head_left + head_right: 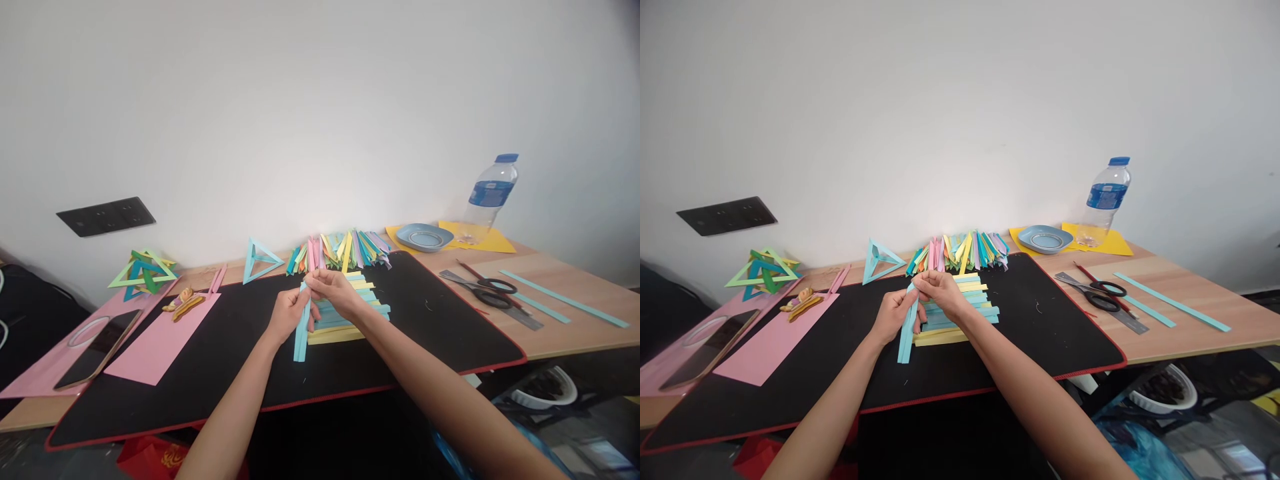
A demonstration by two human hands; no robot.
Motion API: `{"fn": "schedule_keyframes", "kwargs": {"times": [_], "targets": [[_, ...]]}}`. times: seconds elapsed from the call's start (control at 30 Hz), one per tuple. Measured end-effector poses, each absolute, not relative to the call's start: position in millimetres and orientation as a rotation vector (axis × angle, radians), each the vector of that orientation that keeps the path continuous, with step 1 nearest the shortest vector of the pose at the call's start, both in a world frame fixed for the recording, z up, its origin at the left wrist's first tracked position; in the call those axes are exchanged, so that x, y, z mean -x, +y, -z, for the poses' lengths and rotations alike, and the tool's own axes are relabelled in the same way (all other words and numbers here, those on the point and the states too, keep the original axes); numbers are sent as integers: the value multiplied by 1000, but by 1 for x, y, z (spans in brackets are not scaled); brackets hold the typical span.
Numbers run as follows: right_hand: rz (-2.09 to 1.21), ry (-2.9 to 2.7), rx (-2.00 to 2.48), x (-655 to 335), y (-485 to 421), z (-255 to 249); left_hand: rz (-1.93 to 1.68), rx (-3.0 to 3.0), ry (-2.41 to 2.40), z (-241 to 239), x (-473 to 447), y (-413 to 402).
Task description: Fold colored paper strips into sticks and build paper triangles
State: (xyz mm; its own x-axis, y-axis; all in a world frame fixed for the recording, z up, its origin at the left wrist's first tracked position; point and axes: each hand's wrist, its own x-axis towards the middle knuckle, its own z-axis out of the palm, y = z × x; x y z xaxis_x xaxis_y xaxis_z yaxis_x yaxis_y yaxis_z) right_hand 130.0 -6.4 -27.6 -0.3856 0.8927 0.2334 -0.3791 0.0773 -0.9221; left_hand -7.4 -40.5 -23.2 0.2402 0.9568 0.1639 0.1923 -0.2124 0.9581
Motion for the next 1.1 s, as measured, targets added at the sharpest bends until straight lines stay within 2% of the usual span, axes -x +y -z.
{"fn": "schedule_keyframes", "kwargs": {"times": [0.2, 0.47, 0.67, 1.1], "targets": [[-1439, -1449, 575, -130, -7, 28, -1036, -1591, 1069, 23, 6, -41], [-1462, -1288, 633, -126, -5, 28, -1068, -1550, 1091, 23, 8, -40], [-1299, -1352, 699, -126, 0, 35, -1076, -1622, 1138, 21, 7, -40], [-1622, -1260, 664, -129, 0, 32, -1165, -1621, 1141, 22, 9, -39]]}}
